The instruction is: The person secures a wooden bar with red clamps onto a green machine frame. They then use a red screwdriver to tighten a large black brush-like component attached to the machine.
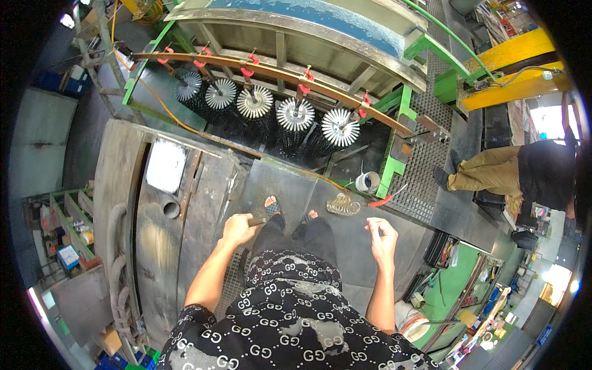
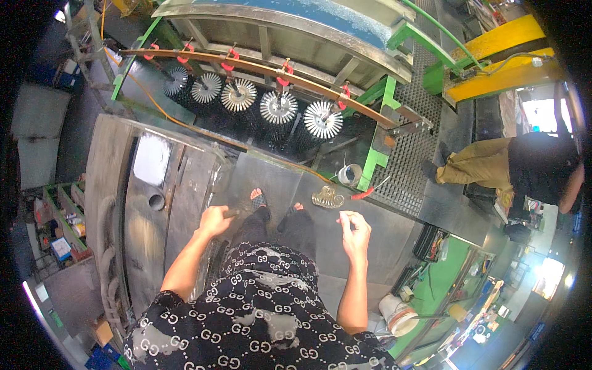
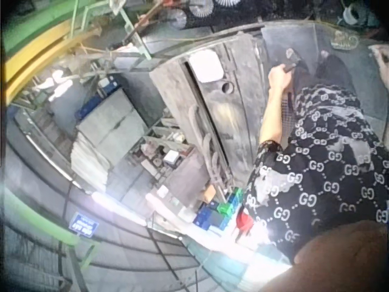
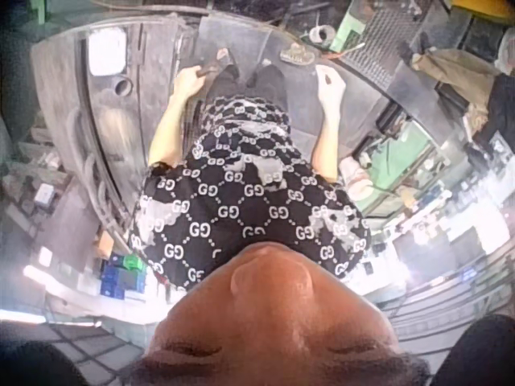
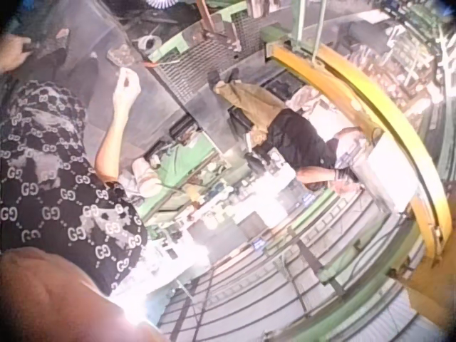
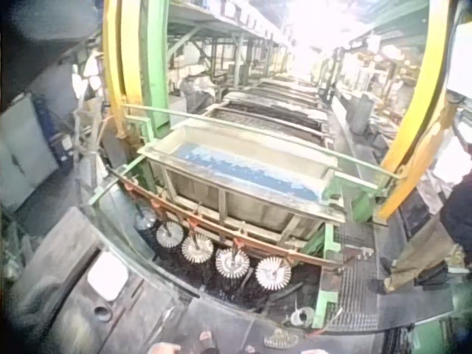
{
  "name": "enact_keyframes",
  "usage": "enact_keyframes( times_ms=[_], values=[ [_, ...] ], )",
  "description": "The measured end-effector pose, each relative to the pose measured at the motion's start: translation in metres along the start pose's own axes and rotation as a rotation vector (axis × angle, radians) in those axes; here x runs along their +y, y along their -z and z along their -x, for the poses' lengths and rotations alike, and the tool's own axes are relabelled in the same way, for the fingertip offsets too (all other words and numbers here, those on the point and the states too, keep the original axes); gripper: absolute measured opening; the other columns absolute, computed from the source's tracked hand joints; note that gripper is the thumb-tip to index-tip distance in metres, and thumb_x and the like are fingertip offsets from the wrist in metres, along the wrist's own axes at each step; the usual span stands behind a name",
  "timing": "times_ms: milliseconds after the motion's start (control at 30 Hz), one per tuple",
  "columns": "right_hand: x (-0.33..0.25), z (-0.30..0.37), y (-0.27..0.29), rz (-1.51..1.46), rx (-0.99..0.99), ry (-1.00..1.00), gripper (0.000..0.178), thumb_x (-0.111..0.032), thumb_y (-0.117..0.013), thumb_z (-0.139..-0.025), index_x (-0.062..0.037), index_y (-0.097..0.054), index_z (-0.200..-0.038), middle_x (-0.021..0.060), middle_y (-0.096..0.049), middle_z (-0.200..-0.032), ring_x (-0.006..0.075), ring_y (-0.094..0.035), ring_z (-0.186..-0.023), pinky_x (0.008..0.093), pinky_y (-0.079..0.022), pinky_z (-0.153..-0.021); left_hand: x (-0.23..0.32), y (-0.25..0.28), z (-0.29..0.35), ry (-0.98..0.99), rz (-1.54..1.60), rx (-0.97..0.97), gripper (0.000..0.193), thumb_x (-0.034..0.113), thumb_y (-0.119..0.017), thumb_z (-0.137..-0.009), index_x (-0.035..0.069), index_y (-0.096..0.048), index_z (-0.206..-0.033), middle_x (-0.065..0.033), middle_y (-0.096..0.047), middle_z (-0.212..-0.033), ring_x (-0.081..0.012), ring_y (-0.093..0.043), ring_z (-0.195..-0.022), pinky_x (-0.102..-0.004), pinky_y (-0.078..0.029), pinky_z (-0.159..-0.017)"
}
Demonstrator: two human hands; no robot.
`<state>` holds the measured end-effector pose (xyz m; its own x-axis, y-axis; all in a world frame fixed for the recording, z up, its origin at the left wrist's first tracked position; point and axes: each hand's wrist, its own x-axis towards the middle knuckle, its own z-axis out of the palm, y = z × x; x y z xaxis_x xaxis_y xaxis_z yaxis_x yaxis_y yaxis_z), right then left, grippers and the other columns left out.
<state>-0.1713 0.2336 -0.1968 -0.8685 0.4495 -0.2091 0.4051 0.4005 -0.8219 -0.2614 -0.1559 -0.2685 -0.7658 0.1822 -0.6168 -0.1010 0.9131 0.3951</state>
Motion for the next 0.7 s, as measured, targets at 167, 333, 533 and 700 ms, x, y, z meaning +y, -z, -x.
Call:
enact_keyframes(
  times_ms=[167,333,533,700],
  values=[
    [-0.018,-0.059,-0.011,0.076,0.059,0.031,0.022,-0.021,-0.062,-0.096,-0.0016,-0.071,-0.098,0.0102,-0.072,-0.099,0.02,-0.067,-0.092,0.0314,-0.051,-0.081,-0.008,0.017,-0.047,-0.171,0.135,0.338,0.025,0.029,-0.072,-0.087,0.005,-0.069,-0.084,-0.0165,-0.069,-0.103,-0.0354,-0.065,-0.1,-0.0412,-0.051,-0.085],
    [0.001,-0.156,-0.027,0.059,0.052,0.048,0.026,-0.025,-0.061,-0.097,-0.0041,-0.07,-0.11,0.0107,-0.071,-0.104,0.0212,-0.067,-0.093,0.0327,-0.05,-0.079,0.056,0.036,-0.073,-0.26,0.381,0.575,0.026,0.023,-0.072,-0.088,0.003,-0.071,-0.104,-0.0223,-0.065,-0.118,-0.036,-0.06,-0.115,-0.0408,-0.048,-0.098],
    [0.029,-0.304,-0.064,0.056,0.215,0.196,0.024,-0.023,-0.061,-0.095,-0.0049,-0.069,-0.109,0.0141,-0.07,-0.108,0.0317,-0.064,-0.103,0.0398,-0.048,-0.093,0.115,0.061,-0.121,-0.114,0.812,0.454,0.028,0.021,-0.061,-0.098,-0.002,-0.067,-0.112,-0.0164,-0.066,-0.12,-0.0243,-0.062,-0.115,-0.0369,-0.047,-0.1],
    [0.053,-0.409,-0.079,0.123,0.296,0.124,0.027,-0.027,-0.061,-0.094,-0.0058,-0.067,-0.11,0.013,-0.069,-0.109,0.0315,-0.06,-0.109,0.0422,-0.046,-0.095,0.175,0.089,-0.169,-0.161,1.156,0.359,0.017,0.016,-0.056,-0.1,0.0,-0.06,-0.099,-0.0107,-0.064,-0.096,-0.0185,-0.062,-0.091,-0.038,-0.048,-0.098]
  ],
)
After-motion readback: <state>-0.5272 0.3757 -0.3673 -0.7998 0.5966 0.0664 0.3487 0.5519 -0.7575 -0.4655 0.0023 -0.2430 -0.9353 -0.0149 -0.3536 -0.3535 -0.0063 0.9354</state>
